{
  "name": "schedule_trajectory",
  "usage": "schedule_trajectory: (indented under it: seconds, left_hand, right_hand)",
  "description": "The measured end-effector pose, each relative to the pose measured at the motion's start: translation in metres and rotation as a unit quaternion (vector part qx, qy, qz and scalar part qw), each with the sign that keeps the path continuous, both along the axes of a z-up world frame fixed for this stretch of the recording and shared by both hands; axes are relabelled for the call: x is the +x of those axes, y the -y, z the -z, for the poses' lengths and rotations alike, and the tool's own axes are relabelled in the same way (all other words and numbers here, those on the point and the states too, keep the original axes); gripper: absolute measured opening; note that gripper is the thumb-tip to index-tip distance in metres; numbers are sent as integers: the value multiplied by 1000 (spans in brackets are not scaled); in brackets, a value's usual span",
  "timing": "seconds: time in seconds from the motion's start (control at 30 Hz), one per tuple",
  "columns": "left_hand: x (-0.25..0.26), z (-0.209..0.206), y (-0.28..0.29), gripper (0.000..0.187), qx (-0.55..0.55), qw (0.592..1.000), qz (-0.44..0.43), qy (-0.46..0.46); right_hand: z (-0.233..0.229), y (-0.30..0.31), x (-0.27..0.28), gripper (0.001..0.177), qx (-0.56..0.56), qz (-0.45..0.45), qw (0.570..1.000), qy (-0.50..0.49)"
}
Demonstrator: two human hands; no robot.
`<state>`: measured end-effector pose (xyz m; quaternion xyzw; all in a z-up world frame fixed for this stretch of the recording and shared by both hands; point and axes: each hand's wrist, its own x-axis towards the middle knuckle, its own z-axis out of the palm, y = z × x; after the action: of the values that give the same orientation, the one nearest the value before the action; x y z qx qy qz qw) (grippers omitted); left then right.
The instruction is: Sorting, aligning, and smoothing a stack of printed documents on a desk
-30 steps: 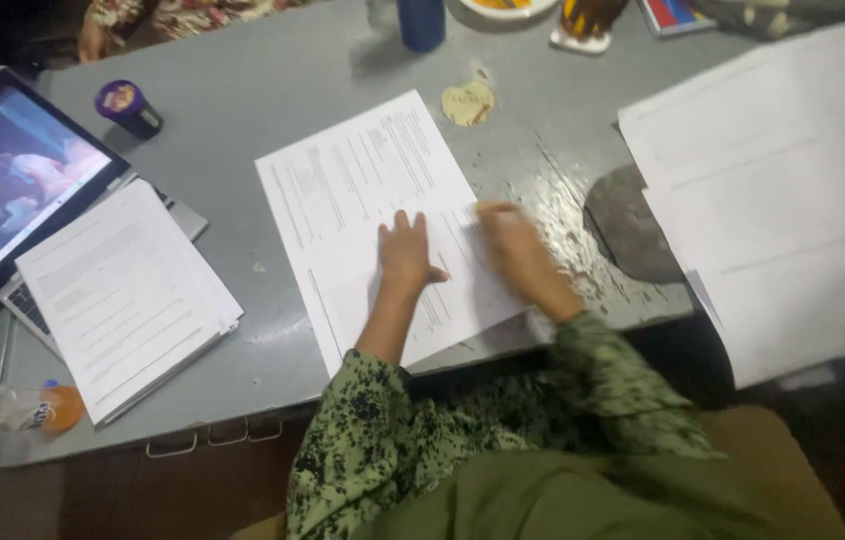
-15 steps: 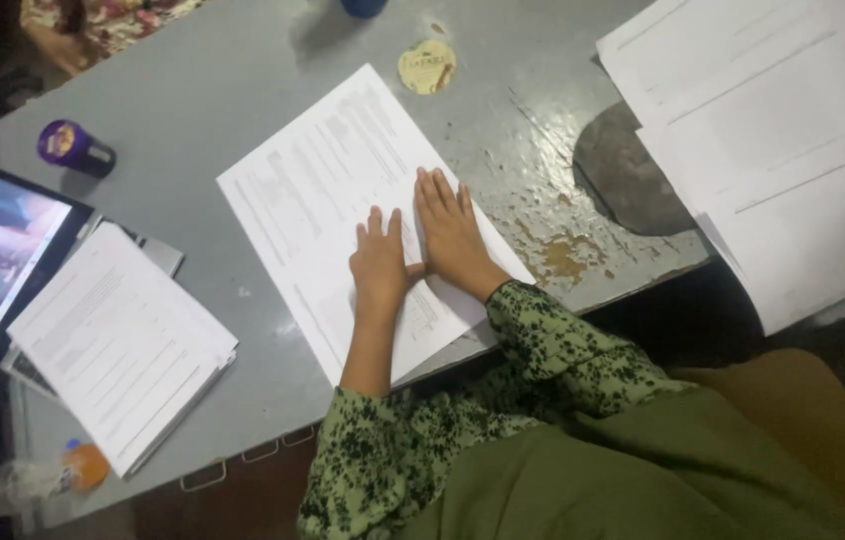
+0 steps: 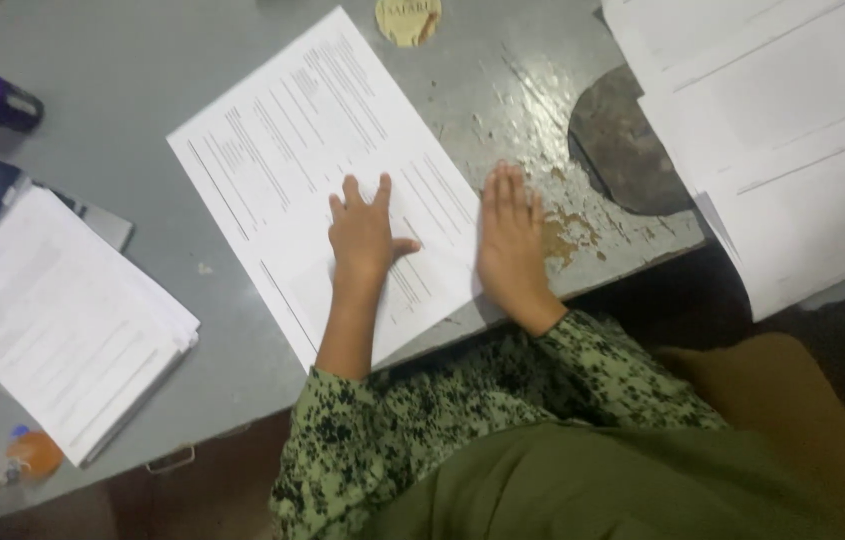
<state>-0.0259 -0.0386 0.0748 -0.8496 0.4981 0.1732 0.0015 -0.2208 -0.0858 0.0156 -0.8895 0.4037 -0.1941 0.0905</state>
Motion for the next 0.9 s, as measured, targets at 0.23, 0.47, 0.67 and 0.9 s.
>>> schedule_trajectory:
  seconds: [0.23,0.47,0.67,0.9]
  left_hand:
    - [1,-1,4,108,-6,1000,-1,-10]
    - [3,11,3,107,3,1000,1,-13]
    - [-4,-4,-2,107,6,999,-15,-33]
    - [-11,8,-14,107,51,998,13,-25]
  right_hand:
    - [-2,-4,-1,71,-5,-12,1000,16]
    - [17,31,107,60,-36,-79,995,53]
    - [35,95,127,61,-44,-53,995,69]
    - [39,120,31,27,-130,-60,965,221]
